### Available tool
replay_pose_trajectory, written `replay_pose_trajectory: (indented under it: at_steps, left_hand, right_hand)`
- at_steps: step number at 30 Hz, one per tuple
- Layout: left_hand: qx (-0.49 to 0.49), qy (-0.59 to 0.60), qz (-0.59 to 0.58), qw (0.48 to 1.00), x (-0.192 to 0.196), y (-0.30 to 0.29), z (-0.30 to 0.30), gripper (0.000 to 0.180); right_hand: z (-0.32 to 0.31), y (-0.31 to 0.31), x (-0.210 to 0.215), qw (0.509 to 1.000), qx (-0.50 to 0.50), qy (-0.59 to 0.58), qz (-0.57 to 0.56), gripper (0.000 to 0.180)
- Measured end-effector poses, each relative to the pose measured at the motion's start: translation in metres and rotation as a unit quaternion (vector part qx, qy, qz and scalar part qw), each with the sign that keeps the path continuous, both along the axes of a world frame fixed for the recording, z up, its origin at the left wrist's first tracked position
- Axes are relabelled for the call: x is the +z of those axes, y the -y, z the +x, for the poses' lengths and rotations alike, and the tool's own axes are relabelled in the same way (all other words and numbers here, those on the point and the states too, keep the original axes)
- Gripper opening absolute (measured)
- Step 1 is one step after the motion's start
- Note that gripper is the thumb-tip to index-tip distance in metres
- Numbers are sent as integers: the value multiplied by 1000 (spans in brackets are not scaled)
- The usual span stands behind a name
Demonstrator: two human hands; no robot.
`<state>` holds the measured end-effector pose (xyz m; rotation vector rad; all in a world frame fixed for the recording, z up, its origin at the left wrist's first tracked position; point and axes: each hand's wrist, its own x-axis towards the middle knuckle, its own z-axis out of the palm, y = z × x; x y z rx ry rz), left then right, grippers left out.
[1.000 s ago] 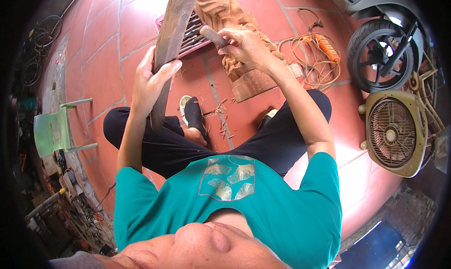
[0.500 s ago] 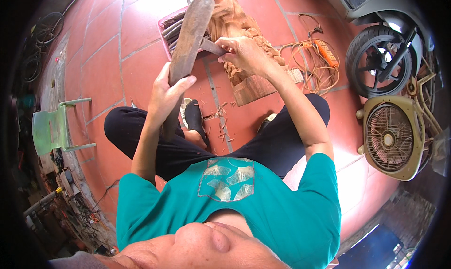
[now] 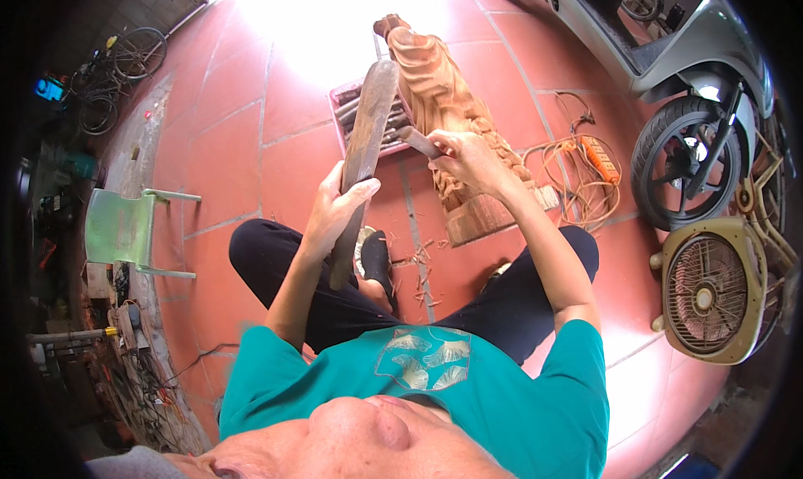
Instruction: The person carves a wooden sculpture using a chisel and a wooden mallet. They repeatedly position the chisel and strike it to shape the wood, with wood shavings accumulating on the floor.
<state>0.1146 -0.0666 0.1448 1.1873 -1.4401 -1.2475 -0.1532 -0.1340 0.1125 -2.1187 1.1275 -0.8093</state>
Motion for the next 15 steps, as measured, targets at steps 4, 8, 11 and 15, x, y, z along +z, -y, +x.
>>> replay_pose_trajectory:
  at_steps: [4,8,11,15]
  left_hand:
    - [11,-36,34,999,-3,-3,4,23]
    - [-6,-39,-2,999,1,-5,-6,25]
    - [-24,-37,-12,999,2,-6,-12,32]
    - [-19,-57,-10,998,2,-6,-18,32]
  right_hand:
    - [-13,6,7,997,-60,8,52,31]
    - [-15,2,2,998,-53,7,17,31]
    - [-4,-3,5,999,-21,32,26,31]
    - [2,-3,6,998,7,1,59,33]
